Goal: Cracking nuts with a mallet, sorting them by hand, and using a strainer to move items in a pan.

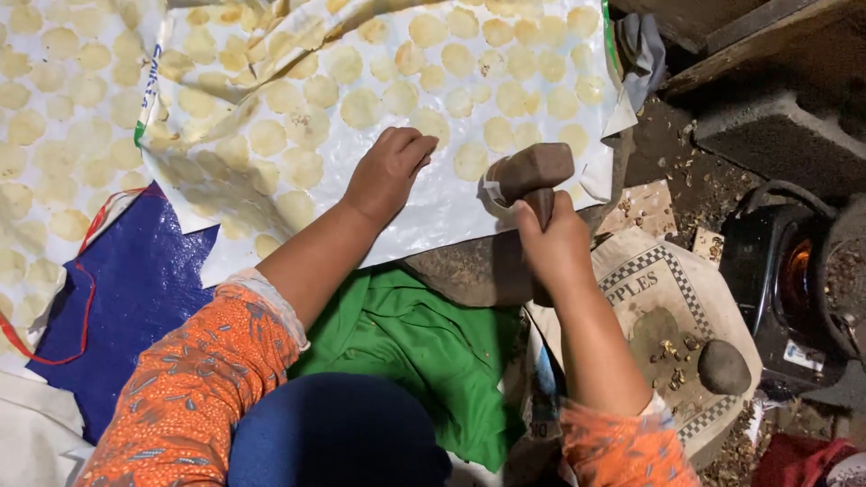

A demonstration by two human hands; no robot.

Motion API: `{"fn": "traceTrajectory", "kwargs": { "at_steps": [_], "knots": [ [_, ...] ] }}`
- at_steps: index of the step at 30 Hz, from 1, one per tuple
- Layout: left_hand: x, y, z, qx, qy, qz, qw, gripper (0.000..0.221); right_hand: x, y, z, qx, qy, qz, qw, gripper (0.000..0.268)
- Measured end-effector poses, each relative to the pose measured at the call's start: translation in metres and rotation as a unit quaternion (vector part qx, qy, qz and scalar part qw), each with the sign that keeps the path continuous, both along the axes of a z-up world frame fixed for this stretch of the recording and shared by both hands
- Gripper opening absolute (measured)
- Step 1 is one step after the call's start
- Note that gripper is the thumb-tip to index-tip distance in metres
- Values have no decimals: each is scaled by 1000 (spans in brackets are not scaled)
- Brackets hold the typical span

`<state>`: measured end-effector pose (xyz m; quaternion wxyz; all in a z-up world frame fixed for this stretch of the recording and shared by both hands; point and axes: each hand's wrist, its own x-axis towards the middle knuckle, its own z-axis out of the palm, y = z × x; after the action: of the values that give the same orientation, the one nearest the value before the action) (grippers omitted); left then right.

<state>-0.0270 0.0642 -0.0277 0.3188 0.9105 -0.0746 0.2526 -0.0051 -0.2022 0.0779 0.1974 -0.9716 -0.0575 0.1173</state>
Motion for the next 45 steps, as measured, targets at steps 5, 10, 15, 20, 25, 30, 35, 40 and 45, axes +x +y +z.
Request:
{"fn": "traceTrajectory", "kwargs": {
  "at_steps": [5, 10, 15, 20, 25, 30, 35, 40, 45],
  "knots": [
    [-5, -6, -4, 12, -42, 72, 996, 9, -32, 12, -37, -7, -42, -59, 997, 57],
    [-4, -31, -2, 7, -53, -30, 998, 11, -24, 7, 21, 4, -34, -44, 998, 50],
    [-1, -44, 0, 21, -42, -40, 998, 18, -58, 23, 90, 190, -227, -20, 955, 31],
    [6, -40, -4, 111, -75, 1, 991, 17, -48, 25, 1, 281, -274, -37, 919, 33],
    [5, -11, 2, 33, -40, 38, 998, 17, -32, 30, -44, -18, -42, -5, 999, 63],
    [-25, 14, 17, 63, -68, 50, 994, 36, -7, 34, 29, 21, -7, 18, 1000, 47],
    [-39, 15, 8, -8, -42, 24, 999, 12, -33, 52, 12, 55, -176, 14, 983, 44],
    [-32, 10, 4, -45, -22, 63, 997, 12, -19, 44, -15, 29, -29, -3, 999, 50],
    [-22, -19, -5, -38, -19, 26, 999, 18, -31, 46, 56, 46, -75, 4, 996, 40]
  ]
}}
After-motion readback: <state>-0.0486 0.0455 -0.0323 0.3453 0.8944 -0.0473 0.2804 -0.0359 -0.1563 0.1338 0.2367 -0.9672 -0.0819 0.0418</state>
